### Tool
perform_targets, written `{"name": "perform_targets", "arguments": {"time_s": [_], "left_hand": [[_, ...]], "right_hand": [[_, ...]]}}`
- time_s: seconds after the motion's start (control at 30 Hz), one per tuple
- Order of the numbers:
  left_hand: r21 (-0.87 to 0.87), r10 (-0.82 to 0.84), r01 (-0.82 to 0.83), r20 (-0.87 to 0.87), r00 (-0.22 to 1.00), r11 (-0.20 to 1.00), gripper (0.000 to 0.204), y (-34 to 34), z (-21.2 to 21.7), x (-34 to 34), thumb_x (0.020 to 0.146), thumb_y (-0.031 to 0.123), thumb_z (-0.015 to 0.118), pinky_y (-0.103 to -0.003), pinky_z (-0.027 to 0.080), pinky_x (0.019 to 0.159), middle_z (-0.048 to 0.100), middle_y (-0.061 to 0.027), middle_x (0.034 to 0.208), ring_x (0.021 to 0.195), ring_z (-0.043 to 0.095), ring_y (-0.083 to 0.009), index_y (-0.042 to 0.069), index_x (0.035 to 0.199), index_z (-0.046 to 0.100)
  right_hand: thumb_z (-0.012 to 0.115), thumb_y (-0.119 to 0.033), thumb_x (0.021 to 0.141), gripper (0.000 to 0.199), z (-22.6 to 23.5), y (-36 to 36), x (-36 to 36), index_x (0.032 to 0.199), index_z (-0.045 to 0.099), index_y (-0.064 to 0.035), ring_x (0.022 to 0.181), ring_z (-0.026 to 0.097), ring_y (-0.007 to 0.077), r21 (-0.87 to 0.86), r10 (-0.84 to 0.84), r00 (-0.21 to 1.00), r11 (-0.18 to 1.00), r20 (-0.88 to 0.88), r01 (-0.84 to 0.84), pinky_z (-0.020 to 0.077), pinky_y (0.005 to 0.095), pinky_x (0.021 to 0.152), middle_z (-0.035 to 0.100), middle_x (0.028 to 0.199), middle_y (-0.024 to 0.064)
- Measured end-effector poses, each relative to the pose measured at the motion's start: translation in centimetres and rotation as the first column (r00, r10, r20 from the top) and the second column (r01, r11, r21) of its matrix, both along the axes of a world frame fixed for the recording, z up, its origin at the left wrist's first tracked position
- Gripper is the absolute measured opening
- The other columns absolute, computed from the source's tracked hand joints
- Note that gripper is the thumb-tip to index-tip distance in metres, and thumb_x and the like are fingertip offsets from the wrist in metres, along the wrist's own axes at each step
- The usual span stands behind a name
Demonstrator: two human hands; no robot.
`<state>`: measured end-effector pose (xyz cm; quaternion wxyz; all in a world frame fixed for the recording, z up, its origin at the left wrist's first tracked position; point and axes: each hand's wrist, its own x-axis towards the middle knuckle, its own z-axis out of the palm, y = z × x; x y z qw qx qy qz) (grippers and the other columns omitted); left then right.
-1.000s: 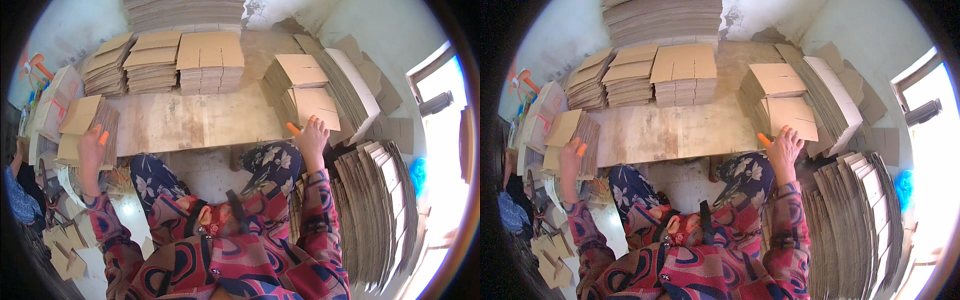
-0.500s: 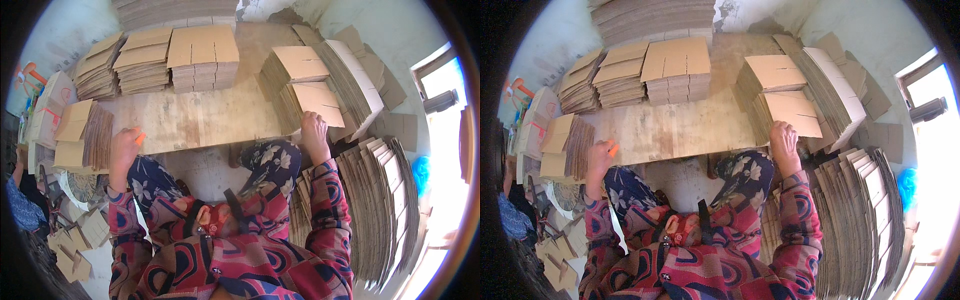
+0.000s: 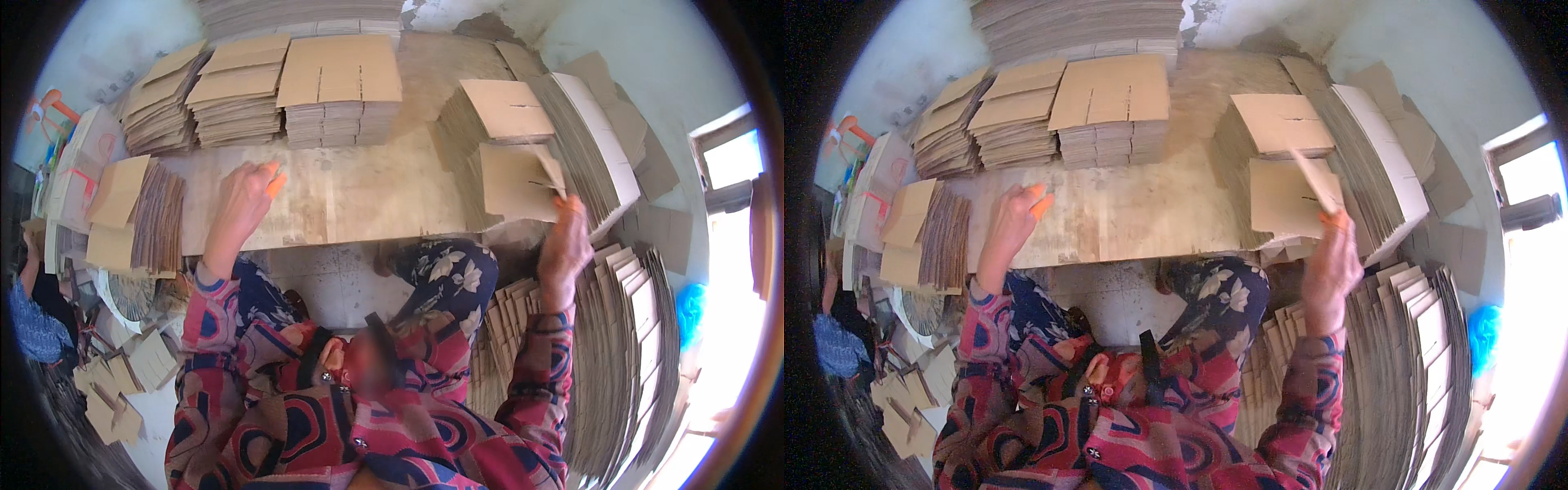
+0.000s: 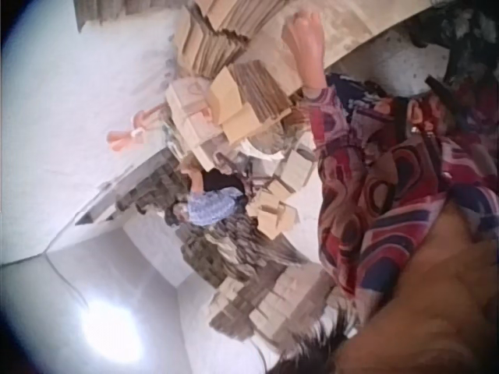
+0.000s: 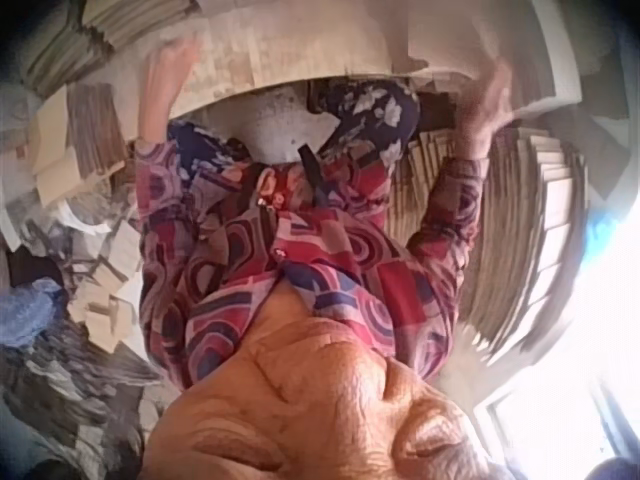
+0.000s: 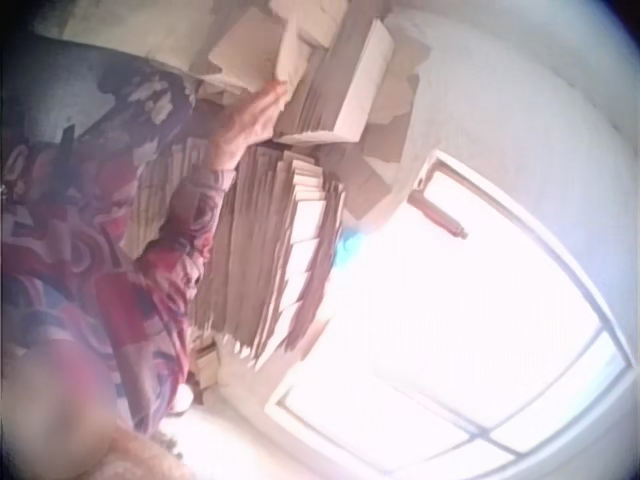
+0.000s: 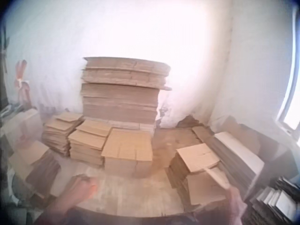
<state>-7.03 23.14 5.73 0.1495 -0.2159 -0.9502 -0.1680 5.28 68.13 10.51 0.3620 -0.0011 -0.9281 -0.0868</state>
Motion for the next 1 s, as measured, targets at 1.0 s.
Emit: {"name": "perform_targets", "arguments": {"time_s": [1.0], "left_hand": [[-0.097,-0.179,0.15,-0.524,0.833,0.984,0.017,7.0,10.5,-5.9,0.076,0.002,0.065,-0.034,0.05,0.063,0.065,-0.0122,0.088,0.08,0.06,-0.026,-0.001,0.092,0.062]], "right_hand": [[0.06,-0.004,0.094,0.039,0.9,-9.2,-3.9,0.133,0.054,-0.0003,0.063,0.064,0.0082,-0.627,-0.095,0.943,0.767,-0.319,-0.135,0.0513,0.0195,0.061,0.072,0.102,0.007]]}}
